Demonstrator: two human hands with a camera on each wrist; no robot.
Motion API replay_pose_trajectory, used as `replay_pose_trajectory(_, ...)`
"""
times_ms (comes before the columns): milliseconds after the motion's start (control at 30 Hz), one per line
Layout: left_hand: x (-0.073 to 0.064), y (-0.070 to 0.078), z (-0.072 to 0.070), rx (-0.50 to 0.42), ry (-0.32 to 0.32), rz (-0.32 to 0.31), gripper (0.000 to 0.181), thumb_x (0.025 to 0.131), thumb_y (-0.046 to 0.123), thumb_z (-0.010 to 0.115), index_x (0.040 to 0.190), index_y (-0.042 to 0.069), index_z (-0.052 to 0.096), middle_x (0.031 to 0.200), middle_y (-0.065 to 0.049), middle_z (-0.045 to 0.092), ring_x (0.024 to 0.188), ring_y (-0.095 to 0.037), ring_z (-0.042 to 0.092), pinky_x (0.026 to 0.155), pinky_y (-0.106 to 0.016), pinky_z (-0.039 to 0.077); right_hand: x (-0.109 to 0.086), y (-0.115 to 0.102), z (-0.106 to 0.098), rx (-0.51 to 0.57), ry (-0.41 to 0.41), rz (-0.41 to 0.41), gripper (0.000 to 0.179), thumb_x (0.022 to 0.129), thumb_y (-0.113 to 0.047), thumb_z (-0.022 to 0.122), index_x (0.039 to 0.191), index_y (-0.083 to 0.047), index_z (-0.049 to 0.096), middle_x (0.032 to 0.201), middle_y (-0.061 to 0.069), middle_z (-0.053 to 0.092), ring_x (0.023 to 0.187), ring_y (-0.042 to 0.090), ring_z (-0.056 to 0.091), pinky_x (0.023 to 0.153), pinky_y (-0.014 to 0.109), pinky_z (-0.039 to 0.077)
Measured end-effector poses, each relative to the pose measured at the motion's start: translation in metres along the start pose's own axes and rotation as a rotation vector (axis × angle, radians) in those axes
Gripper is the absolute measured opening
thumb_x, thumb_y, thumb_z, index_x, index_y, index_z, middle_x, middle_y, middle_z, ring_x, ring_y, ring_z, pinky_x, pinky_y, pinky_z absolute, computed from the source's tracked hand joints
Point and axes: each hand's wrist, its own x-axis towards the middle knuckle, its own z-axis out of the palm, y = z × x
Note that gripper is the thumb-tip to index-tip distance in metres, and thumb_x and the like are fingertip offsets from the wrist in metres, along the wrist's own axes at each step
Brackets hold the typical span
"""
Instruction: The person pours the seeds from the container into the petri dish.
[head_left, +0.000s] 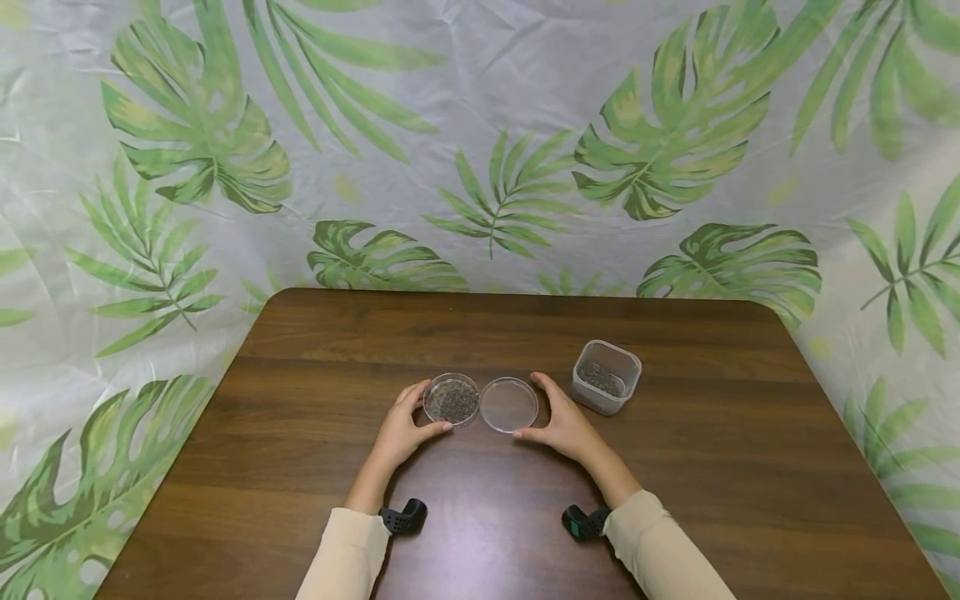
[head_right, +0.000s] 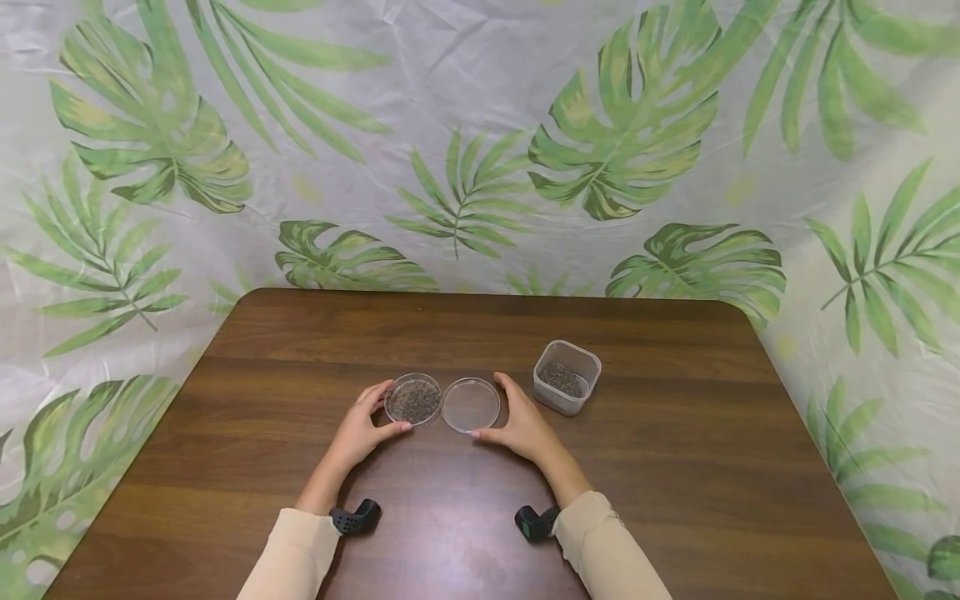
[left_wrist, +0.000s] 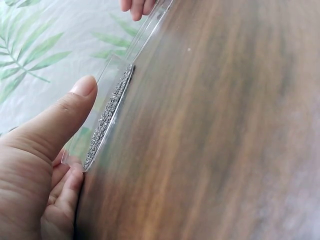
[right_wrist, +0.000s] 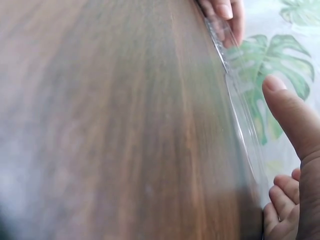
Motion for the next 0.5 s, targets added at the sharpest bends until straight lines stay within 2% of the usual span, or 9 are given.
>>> replay_pose_trajectory(300, 0.0002, -0.0020, 0.0018, 0.004, 0.009, 0.007, 0.082, 0.064, 0.029, 0.081, 0.132, 0.003, 0.043, 0.128, -0.013, 0.044, 0.106, -0.028, 0.052, 0.092, -0.038, 0.040, 0.0058, -0.0004, 0.0029, -0.009, -0.005, -0.015, 0.103, 0.058, -0.045, 0.082, 0.138, -0.005, 0.030, 0.134, 0.010, 0.039, 0.122, 0.024, 0.036, 0.099, 0.043, 0.030)
replay_pose_trajectory(500, 0.0007, -0.0036, 0.0014, 0.009, 0.012, 0.006, 0.082, 0.063, 0.028, 0.081, 0.132, 0.003, 0.043, 0.128, -0.013, 0.043, 0.105, -0.028, 0.053, 0.092, -0.038, 0.040, 0.0086, 0.0000, 0.0042, -0.033, -0.040, -0.021, 0.104, 0.057, -0.045, 0.082, 0.138, -0.004, 0.029, 0.135, 0.013, 0.039, 0.122, 0.026, 0.037, 0.098, 0.044, 0.031)
